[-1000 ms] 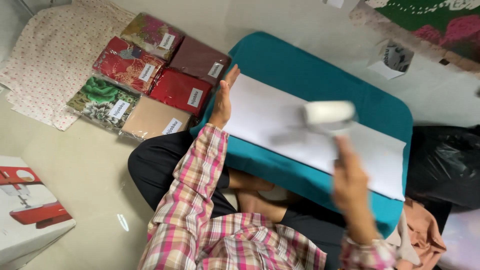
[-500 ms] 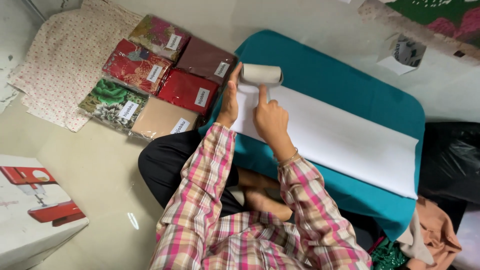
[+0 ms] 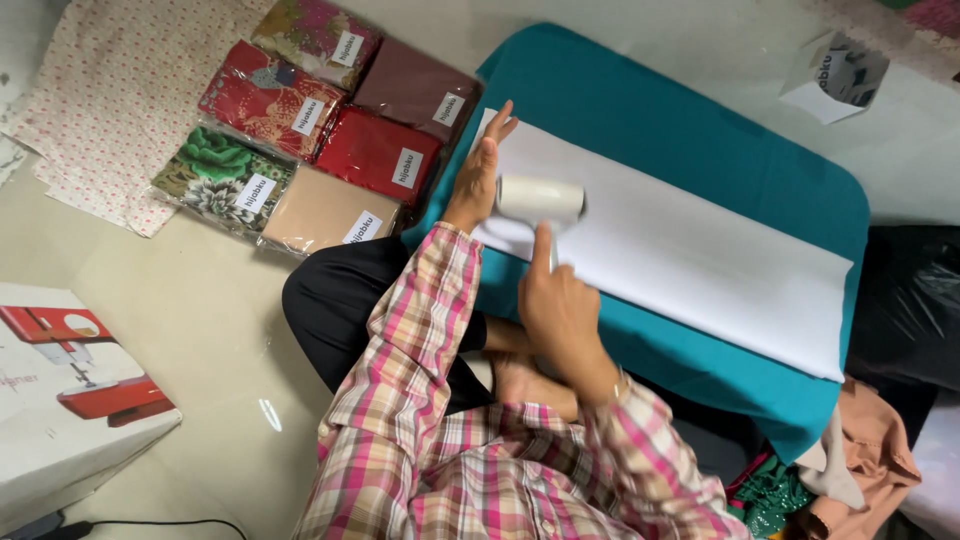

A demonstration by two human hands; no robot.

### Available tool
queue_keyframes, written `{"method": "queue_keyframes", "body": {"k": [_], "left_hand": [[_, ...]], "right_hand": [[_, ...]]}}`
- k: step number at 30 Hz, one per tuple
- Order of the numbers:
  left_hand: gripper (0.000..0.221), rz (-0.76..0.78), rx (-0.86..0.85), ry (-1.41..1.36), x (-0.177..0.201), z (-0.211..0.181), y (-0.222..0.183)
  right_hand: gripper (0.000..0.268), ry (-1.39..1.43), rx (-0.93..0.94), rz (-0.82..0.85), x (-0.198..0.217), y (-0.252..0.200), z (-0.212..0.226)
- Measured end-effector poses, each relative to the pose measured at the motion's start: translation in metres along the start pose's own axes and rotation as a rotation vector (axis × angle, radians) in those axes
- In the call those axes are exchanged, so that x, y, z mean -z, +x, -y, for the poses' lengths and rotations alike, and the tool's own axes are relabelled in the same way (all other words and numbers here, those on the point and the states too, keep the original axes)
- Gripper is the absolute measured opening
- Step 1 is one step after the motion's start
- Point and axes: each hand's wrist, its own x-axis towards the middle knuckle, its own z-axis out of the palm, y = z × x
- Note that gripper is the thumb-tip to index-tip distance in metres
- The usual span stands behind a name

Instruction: Cleaning a textile item with a lint roller, folding it, and placing it into a plastic packaging bag.

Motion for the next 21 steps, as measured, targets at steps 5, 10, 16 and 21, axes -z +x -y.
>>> {"method": "queue_keyframes", "body": {"k": [5, 10, 16, 21], "left_hand": [[0.078, 0.049, 0.028, 0.210, 0.001, -0.010, 0.003], [0.074, 0.106, 0.056, 0.388, -0.003, -0.011, 0.002], [0.075, 0.172, 0.099, 0.584, -0.009, 0.001, 0.005], [0.063, 0.265, 0.093, 0.884, -0.017, -0.001, 0.005]], "right_hand": [[0.061, -0.009, -0.055, -0.211, -0.021, 0.090, -0.013], [0.068, -0.002, -0.069, -0.101, 0.007, 0.003, 0.005], [0.068, -0.077, -0.072, -0.003, 0.007, -0.030, -0.021], [0.060, -0.047, -0.180, -0.143, -0.018, 0.061, -0.075]]}}
